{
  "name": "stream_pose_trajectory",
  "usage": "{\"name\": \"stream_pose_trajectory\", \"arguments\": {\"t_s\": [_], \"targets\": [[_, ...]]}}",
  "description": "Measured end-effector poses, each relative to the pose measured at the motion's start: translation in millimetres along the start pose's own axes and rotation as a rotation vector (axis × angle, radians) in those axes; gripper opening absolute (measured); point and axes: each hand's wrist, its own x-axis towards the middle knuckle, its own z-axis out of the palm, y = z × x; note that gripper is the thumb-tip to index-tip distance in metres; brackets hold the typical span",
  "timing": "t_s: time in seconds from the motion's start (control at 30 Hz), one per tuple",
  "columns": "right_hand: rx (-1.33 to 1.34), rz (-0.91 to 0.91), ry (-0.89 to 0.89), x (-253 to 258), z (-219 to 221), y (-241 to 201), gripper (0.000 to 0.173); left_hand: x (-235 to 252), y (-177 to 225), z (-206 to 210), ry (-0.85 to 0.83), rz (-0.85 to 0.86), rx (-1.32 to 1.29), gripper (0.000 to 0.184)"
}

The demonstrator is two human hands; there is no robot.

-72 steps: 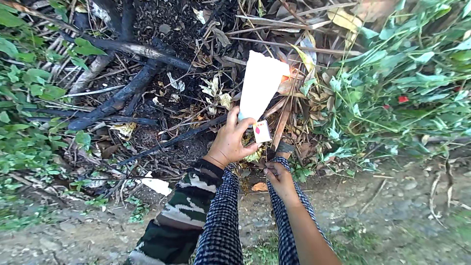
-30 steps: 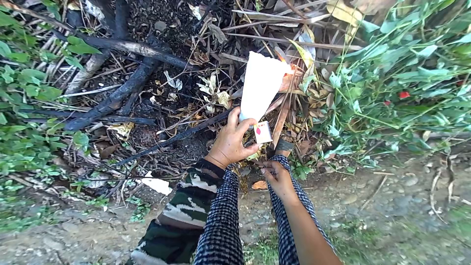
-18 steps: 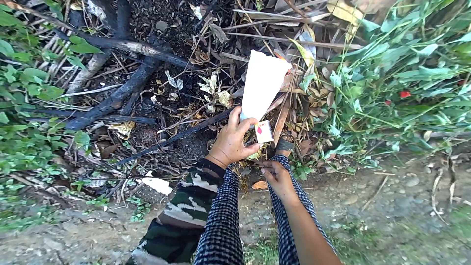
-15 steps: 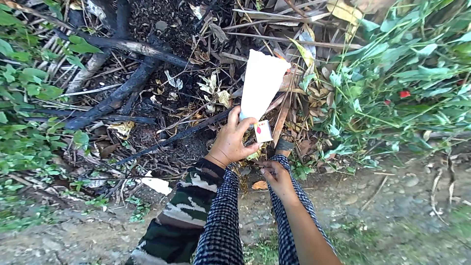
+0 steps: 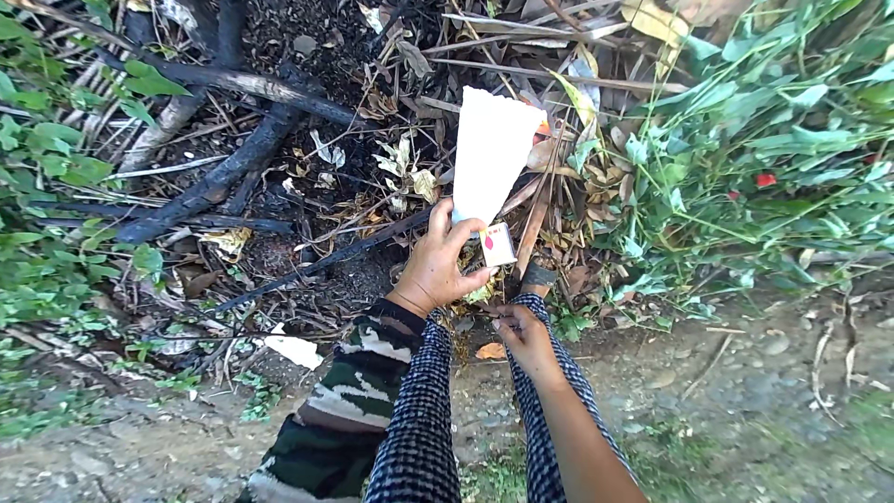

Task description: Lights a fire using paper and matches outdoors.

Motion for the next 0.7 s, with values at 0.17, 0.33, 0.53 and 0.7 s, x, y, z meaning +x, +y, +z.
{"name": "stream_pose_trajectory", "arguments": {"t_s": [0.17, 0.33, 0.53, 0.7], "targets": [[-0.007, -0.029, 0.015, 0.3, 1.4, 1.6, 0.032, 0.1, -0.2, -1.0, -0.001, -0.004, -0.073, 0.060], [0.000, -0.027, 0.016, 0.6, 1.6, 0.5, 0.032, -0.2, -0.2, 0.0, -0.001, 0.010, -0.064, 0.059], [0.003, -0.022, 0.012, 0.5, 1.8, 0.0, 0.032, 0.3, -1.2, -2.4, 0.014, -0.030, -0.056, 0.061], [-0.001, -0.026, 0.007, -0.1, 2.3, 0.6, 0.032, -0.9, -1.7, -1.4, -0.003, -0.026, -0.049, 0.059]]}}
